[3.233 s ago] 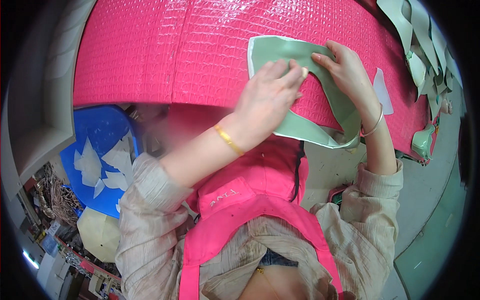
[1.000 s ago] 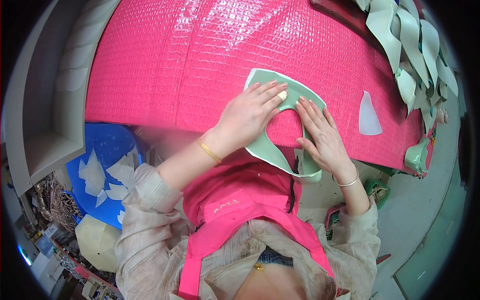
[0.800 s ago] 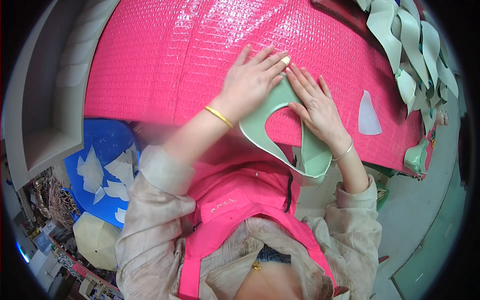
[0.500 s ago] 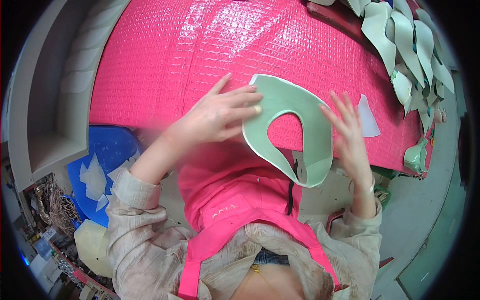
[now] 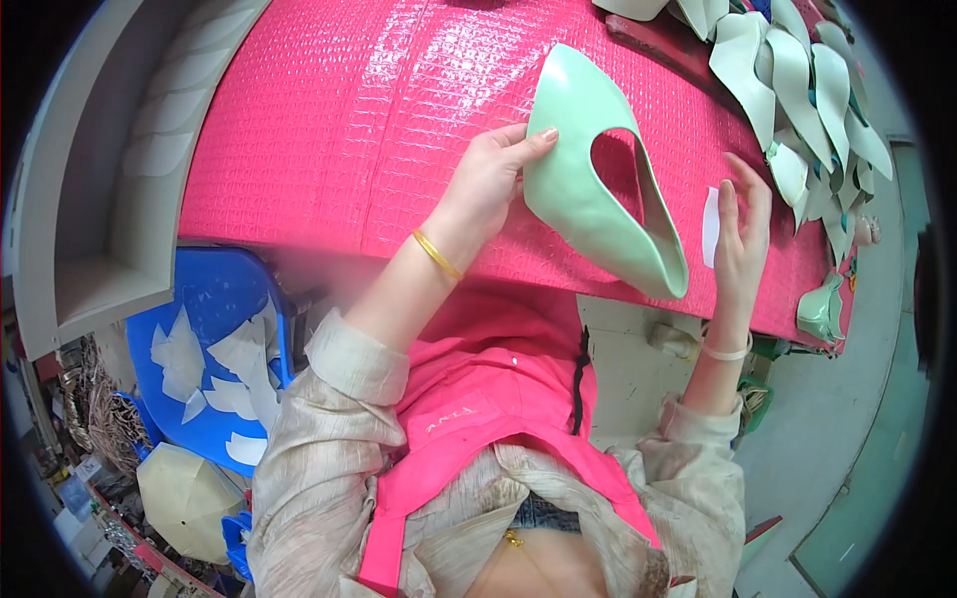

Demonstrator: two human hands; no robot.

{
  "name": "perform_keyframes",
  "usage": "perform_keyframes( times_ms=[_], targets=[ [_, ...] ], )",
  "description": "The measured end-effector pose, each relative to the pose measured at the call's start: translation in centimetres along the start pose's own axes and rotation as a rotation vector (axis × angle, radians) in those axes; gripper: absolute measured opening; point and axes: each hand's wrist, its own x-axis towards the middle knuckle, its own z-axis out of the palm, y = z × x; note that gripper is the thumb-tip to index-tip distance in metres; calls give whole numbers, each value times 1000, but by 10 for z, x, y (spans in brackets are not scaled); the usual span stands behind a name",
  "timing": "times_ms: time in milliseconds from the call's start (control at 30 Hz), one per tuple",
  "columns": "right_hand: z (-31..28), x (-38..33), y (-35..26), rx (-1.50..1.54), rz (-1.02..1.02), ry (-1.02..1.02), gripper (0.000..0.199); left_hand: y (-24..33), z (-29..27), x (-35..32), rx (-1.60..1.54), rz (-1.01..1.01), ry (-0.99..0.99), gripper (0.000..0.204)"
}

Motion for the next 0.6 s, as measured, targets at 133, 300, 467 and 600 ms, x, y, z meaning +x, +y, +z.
perform_keyframes(
  times_ms=[133, 300, 467, 600],
  targets=[
    [48, 12, -65, 162, 215, -599, 39, 2, 19, -3, -114, 103, 46, 27],
    [83, 7, -77, 251, 205, -425, 35, 11, 25, 2, -62, 255, 209, 16],
    [46, -80, -102, -106, 82, -387, 24, 19, 7, 18, 72, 217, 193, 13],
    [22, -109, -108, 117, -150, -421, 30, 19, -3, 36, 187, 179, -26, 15]
  ],
)
